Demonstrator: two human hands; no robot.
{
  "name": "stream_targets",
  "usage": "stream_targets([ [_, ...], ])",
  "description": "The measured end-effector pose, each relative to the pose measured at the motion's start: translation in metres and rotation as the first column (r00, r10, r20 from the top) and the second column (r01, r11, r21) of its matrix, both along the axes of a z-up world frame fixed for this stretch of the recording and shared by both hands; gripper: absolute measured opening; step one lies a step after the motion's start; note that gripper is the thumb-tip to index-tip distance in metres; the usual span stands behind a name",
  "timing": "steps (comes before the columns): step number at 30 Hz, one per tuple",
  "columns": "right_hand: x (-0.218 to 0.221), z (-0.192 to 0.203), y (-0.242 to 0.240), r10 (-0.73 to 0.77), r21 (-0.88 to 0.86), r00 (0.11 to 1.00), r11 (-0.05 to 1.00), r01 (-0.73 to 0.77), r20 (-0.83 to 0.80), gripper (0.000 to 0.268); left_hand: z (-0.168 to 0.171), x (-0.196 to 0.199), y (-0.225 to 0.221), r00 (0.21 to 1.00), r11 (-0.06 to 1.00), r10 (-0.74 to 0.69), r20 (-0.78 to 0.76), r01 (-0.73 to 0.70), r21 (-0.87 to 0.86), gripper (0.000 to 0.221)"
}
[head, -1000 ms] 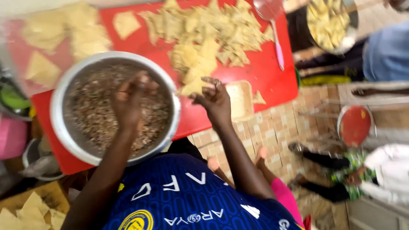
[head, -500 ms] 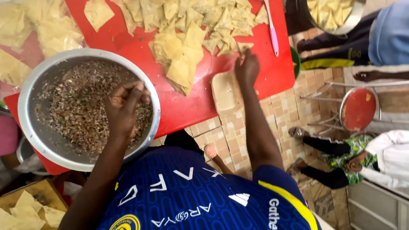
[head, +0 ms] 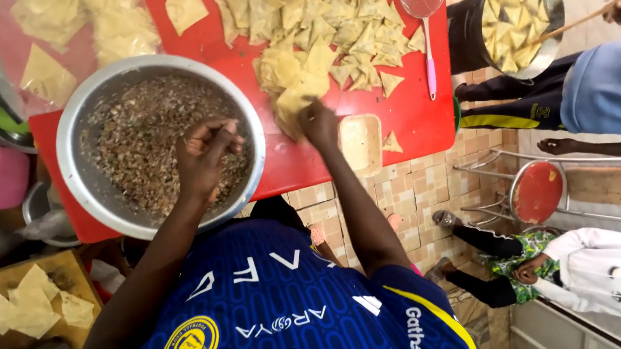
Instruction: Filling and folding dough to make samosas
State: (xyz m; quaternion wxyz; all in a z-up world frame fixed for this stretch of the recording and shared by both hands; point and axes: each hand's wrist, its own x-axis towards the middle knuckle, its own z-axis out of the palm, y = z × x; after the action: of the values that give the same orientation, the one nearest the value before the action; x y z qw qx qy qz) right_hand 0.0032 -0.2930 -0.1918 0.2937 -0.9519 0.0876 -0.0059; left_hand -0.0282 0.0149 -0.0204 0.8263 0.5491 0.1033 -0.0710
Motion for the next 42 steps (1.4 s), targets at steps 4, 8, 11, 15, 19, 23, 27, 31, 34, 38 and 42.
stream_targets([
  [4,0.038,0.025,-0.007,-0.286,0.492,0.958,0.838,0.234,0.031,0.037,-0.028,-0.009,-0.003,1.0,0.998,-0.029,-0.001,0.029,-0.054,0.011],
  [8,0.033,0.134,0.041,-0.405,0.862,0.911,0.435,0.26,-0.071,0.042,-0.014,-0.01,-0.002,0.942,0.942,-0.334,-0.035,0.332,-0.044,0.035],
  [11,0.009,0.162,0.075,-0.32,0.963,0.943,0.215,0.163,-0.088,0.041,0.014,-0.001,0.0,0.945,0.932,-0.328,0.018,0.326,-0.158,0.058],
  [15,-0.042,0.171,0.119,-0.085,0.981,0.987,0.126,0.146,-0.136,0.05,-0.03,0.012,-0.006,0.986,0.931,-0.166,0.007,0.159,-0.327,0.042],
  [19,-0.046,0.216,0.155,-0.084,0.941,0.995,0.331,0.072,-0.047,0.047,0.039,0.008,0.042,0.984,0.992,-0.09,0.152,0.102,-0.07,0.022],
  [23,-0.036,0.184,0.147,-0.056,0.944,0.998,0.327,0.043,-0.026,0.047,0.01,0.002,0.061,0.917,0.943,-0.327,0.227,0.331,0.02,0.028],
  [27,-0.023,0.159,0.148,-0.046,0.921,0.999,0.388,0.029,-0.011,0.04,0.022,-0.004,0.082,0.941,0.949,-0.315,0.126,0.31,0.055,0.025],
  [31,-0.03,0.217,0.193,-0.048,0.929,0.999,0.369,0.039,-0.022,0.039,-0.004,-0.012,0.092,0.961,0.948,-0.277,0.008,0.274,-0.161,0.034],
  [34,-0.03,0.234,0.21,0.032,0.87,0.999,0.492,-0.005,-0.013,0.045,-0.011,-0.021,0.097,0.96,0.934,-0.276,-0.039,0.258,-0.246,0.035],
  [38,-0.034,0.223,0.212,-0.032,0.819,0.999,0.573,0.045,-0.033,0.044,0.019,-0.026,0.111,0.934,0.939,-0.345,0.099,0.343,0.03,0.069],
  [42,-0.032,0.237,0.213,-0.037,0.901,0.992,0.414,0.129,-0.125,0.035,-0.005,-0.028,0.094,0.884,0.9,-0.435,0.17,0.421,0.114,0.071],
])
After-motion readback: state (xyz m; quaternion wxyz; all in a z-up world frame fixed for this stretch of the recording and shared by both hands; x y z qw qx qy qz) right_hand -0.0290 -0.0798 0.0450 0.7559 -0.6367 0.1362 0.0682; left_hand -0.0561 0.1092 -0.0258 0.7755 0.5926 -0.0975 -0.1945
